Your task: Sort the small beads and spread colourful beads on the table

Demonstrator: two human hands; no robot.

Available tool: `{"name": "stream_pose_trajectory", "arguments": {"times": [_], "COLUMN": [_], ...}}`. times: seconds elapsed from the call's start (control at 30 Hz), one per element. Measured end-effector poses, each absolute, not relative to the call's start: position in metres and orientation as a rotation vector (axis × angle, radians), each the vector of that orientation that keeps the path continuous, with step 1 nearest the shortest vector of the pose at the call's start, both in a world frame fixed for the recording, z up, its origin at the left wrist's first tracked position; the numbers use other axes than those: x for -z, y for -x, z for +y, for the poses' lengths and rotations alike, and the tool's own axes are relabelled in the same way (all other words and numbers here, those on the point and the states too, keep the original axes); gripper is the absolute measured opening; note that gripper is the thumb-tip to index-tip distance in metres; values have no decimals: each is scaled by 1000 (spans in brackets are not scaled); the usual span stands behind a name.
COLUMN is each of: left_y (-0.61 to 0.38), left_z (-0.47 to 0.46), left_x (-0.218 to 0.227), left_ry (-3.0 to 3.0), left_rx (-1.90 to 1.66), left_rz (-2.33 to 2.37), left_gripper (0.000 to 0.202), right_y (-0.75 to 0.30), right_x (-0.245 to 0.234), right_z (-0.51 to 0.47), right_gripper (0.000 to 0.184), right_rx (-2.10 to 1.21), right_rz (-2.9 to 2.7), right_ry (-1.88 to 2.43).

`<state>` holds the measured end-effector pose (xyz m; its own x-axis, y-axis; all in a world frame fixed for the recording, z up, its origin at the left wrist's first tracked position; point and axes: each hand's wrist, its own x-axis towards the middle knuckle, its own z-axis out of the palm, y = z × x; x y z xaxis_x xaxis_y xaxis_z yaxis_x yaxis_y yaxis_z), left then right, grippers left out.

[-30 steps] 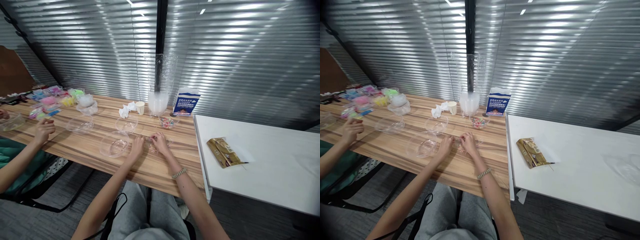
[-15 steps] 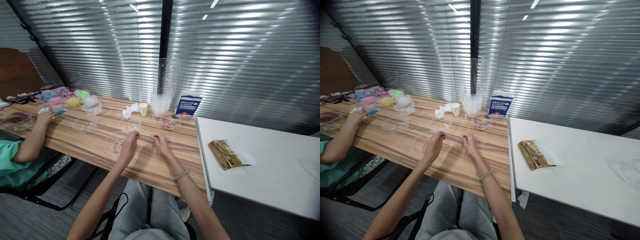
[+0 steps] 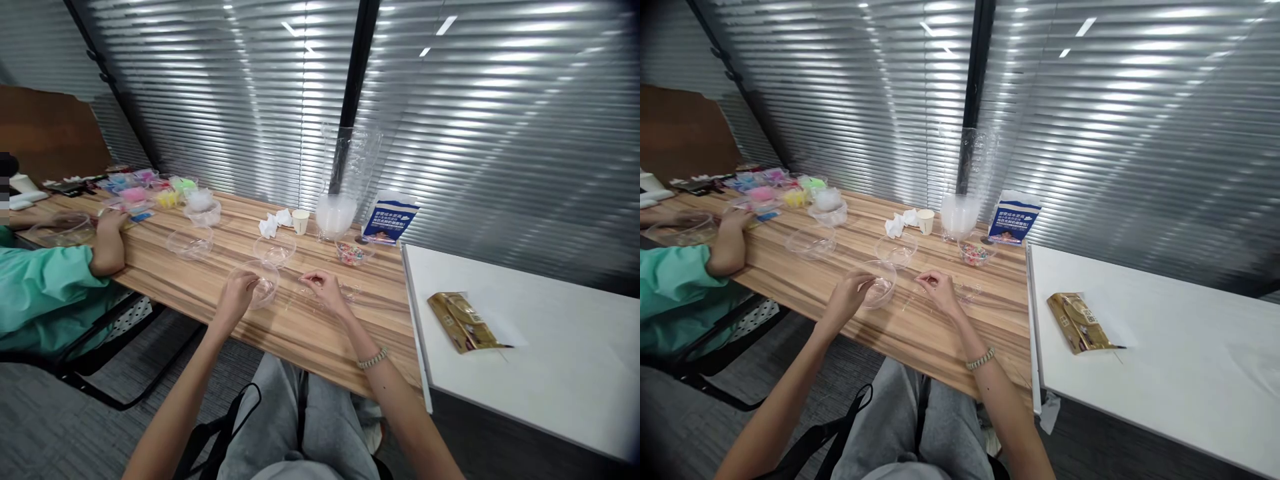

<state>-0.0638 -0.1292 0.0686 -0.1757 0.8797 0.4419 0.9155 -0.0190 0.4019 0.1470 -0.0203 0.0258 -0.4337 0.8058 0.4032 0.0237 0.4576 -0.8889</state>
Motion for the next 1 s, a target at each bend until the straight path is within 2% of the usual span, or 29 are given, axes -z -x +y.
{"name": "stream_pose_trajectory", "arguments": {"times": [0.07, 0.17, 0.27, 0.77, 1.0], "left_y": [42, 2, -25, -18, -22], "left_z": [-132, -130, -116, -71, -70], "left_x": [-66, -58, -45, -8, -5], "left_ry": [1982, 2221, 2316, 2360, 2368], "left_rx": [902, 582, 487, 491, 654], "left_rz": [-2123, -1977, -1959, -2086, -2099], "left_gripper": [25, 32, 28, 14, 19], "right_y": [-143, -139, -144, -218, -189], "right_x": [-34, -46, -54, -9, -26], "right_z": [-20, -17, -14, -29, -27], "right_gripper": [17, 16, 17, 26, 29], "right_rx": [-1132, -1178, -1194, -1171, -1189], "right_rz": [-1792, -1767, -1724, -1491, -1549], "right_ry": [684, 678, 702, 941, 859]}}
